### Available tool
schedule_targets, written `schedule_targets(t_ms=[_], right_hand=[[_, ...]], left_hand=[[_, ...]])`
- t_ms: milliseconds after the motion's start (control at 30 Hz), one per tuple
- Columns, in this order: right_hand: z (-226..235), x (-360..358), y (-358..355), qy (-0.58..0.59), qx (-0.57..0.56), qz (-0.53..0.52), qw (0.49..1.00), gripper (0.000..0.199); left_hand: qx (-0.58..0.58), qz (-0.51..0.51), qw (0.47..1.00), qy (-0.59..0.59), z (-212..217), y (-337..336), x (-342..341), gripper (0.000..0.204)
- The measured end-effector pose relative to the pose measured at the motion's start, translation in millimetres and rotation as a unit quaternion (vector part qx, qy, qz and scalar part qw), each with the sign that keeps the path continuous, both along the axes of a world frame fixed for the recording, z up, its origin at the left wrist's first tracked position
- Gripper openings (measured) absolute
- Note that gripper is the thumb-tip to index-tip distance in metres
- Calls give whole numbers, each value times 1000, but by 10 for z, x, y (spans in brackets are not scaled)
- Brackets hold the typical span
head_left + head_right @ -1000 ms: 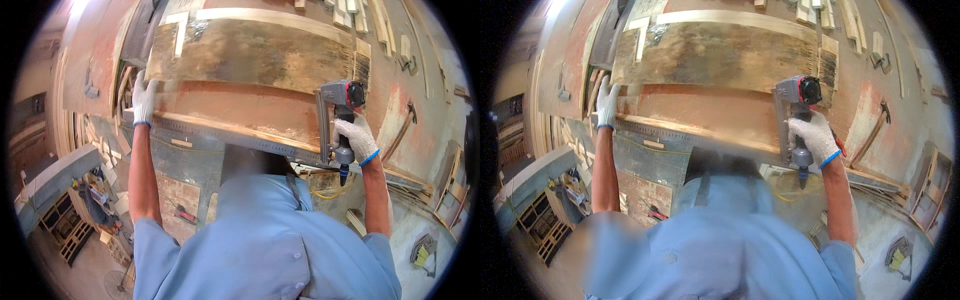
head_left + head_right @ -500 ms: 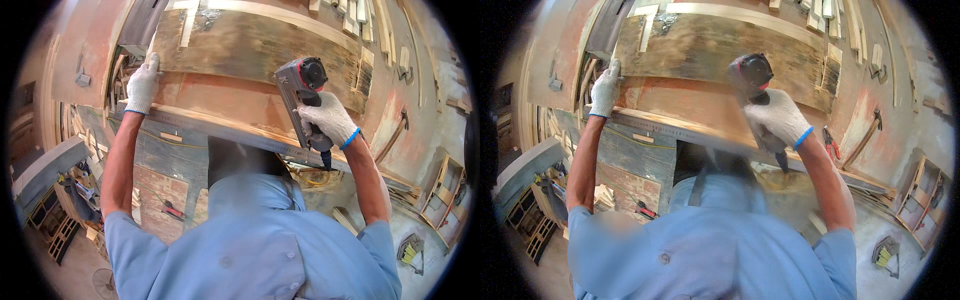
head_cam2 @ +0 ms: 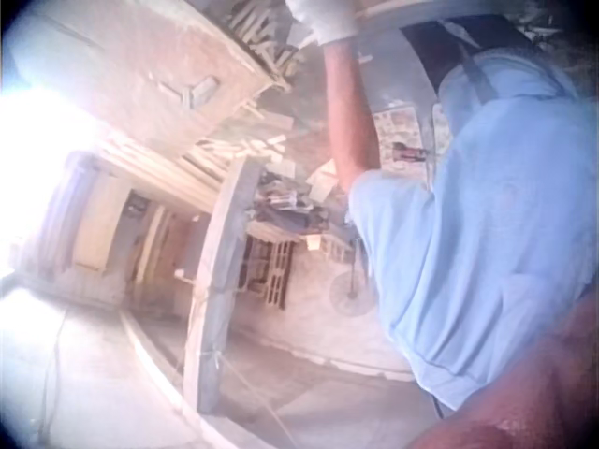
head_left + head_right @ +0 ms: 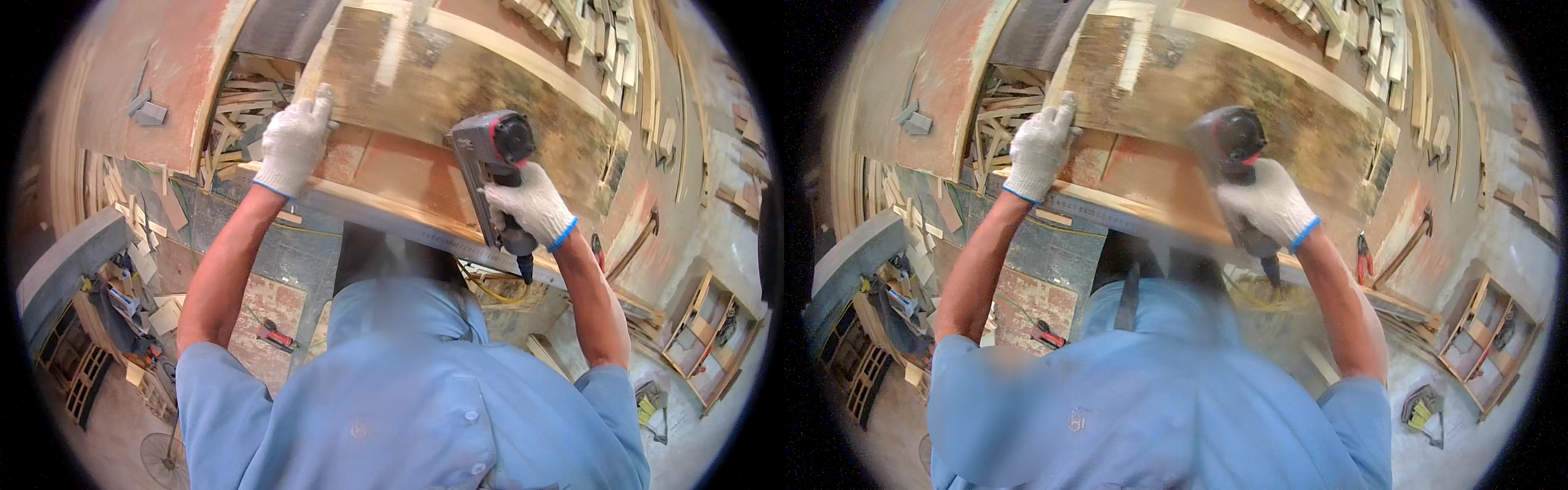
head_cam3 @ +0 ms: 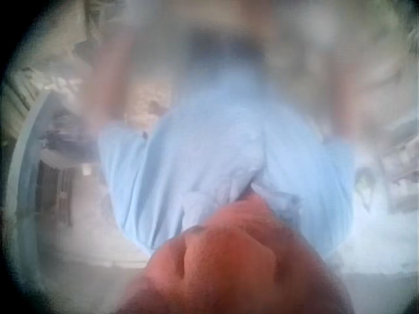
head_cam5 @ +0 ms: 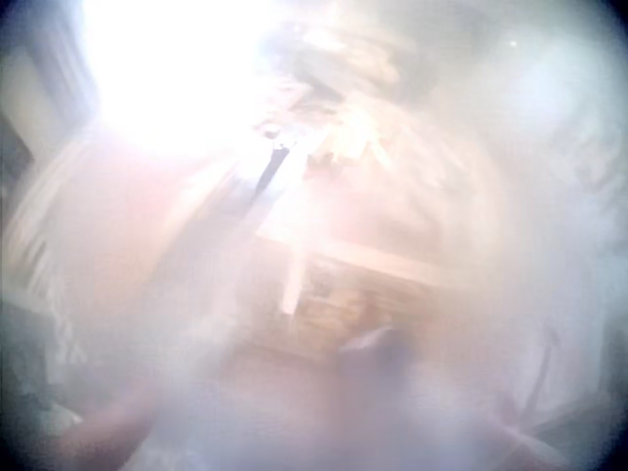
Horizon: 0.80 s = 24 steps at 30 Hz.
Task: The person assembles wooden pieces on a workbench. They use a nail gun to fasten small planks into a larger board and a hammer to tap joints into alignment.
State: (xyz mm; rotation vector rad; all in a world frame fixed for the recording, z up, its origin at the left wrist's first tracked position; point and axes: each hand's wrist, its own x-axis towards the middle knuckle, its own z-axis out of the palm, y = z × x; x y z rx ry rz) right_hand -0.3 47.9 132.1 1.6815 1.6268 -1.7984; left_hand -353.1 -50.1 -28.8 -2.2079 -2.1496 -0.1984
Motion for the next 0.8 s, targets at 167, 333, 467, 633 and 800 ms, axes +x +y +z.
schedule_targets(t_ms=[167, 333, 467, 633, 800], right_hand=[[-12, -471, 14, 9, 17, 5, 1000, 14], [21, -889, -12, 6, 11, 20, 1000, 11], [151, -1132, -13, 23, 15, 28, 999, 13], [121, -1547, 11, 0, -5, 51, 999, 15], [70, -1844, -10, -33, -5, 74, 997, 11]], left_hand=[[13, -10, 999, -51, 51, 7, -25, 61], [12, -20, 993, -114, 122, 12, -93, 57], [0, 44, 943, -330, 184, -89, -300, 45], [111, 223, 878, -410, 202, -387, -474, 41], [207, 205, 885, -363, 101, -409, -447, 43]])
